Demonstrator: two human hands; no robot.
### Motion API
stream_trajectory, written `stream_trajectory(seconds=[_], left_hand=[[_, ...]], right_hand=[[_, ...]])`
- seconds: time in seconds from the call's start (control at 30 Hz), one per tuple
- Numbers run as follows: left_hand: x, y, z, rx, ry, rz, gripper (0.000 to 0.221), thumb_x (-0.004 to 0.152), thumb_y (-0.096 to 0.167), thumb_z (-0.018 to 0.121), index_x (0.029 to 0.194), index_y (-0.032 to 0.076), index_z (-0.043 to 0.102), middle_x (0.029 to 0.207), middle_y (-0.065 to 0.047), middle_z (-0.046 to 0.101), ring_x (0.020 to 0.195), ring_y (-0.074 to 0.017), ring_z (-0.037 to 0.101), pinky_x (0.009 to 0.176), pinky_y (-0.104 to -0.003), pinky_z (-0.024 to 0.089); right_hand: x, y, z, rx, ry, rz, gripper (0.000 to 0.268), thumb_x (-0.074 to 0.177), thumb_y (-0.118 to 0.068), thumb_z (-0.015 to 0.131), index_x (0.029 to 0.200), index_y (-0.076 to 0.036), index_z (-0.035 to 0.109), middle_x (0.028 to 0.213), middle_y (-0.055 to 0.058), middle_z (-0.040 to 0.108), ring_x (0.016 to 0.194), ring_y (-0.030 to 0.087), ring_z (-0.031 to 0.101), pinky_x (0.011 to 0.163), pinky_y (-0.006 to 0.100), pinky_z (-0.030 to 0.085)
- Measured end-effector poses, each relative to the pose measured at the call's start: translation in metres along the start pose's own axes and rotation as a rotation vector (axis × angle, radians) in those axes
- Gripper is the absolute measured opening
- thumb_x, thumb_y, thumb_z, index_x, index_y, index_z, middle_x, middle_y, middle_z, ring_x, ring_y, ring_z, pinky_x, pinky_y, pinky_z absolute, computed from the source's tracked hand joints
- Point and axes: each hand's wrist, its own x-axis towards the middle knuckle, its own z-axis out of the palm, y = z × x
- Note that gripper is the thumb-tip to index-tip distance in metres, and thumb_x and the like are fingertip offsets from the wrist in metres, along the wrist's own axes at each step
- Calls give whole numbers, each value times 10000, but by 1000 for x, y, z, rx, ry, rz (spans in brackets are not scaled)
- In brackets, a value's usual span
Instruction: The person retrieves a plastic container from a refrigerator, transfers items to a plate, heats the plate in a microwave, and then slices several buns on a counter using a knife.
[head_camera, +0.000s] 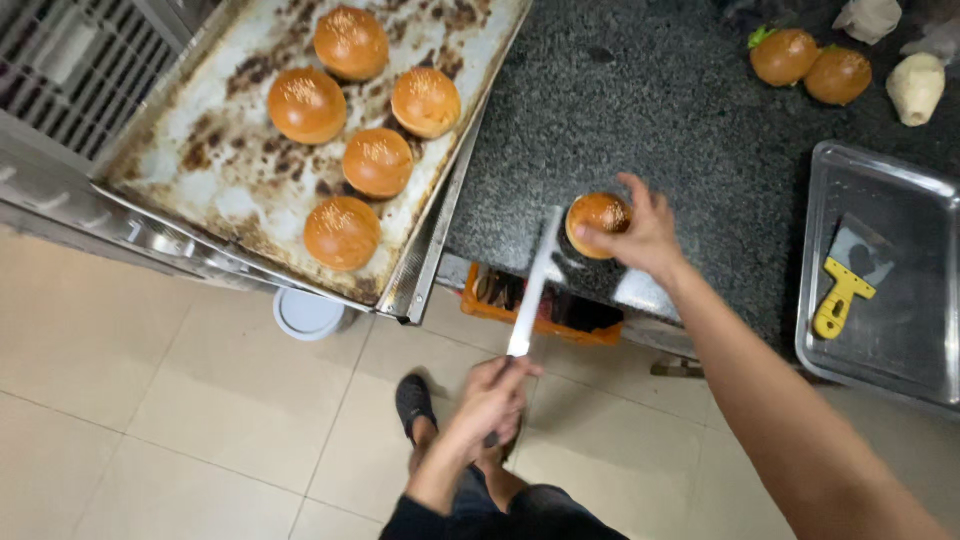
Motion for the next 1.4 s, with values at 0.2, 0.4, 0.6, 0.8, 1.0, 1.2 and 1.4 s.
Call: stream_trajectory(seconds=[0.2,0.4,0.6,0.8,1.0,1.2,1.4], left_hand=[[-36,69,-15,46,107,121,348,1033,334,553,1125,25,683,541,13,420,338,-84,347,315,-279,305],[-55,111,-12,46,245,279,344,1027,336,552,1117,26,672,537,4,427,333,-96,360,320,-285,318],[-89,148,-58,-54,410,426,348,1036,329,545,1134,21,674,550,23,394,360,-80,366,330,-275,323],[-134,184,-130,-107,545,577,358,1057,314,500,1146,6,659,570,27,392,376,-74,361,340,-273,341],[-162,223,-208,-143,584,543,359,1042,311,515,1118,-13,651,557,12,392,360,-90,342,328,-289,316],[-155,270,-279,-114,561,503,359,1040,322,506,1131,-2,630,560,20,387,366,-83,344,332,-280,296],[-120,302,-305,-18,427,471,335,1037,302,529,1126,3,647,568,27,399,369,-74,345,328,-270,297]], right_hand=[[-13,-3,22,51,100,-185,1234,582,-346,965,1571,-176,246,1421,236,436,1346,461,447,1125,527,394],[-16,-53,-2,179,99,-170,1135,601,-267,930,1540,-187,297,1431,226,380,1333,429,453,1113,491,433],[5,-165,-11,352,110,-397,1116,609,-331,952,1518,-143,332,1404,220,410,1333,402,450,1130,483,405],[17,-297,56,456,77,-663,1077,604,-364,966,1476,-130,379,1397,231,434,1319,401,464,1128,482,413],[4,-398,137,389,-142,-554,1071,577,-350,953,1460,-160,378,1451,248,394,1330,446,454,1122,498,405],[-11,-439,162,33,-375,-331,1102,603,-505,913,1496,-178,357,1442,198,461,1311,413,523,1133,554,398],[23,-430,133,-62,-234,-229,987,723,-642,812,1480,-135,432,1510,215,422,1393,444,417,1117,562,411]])
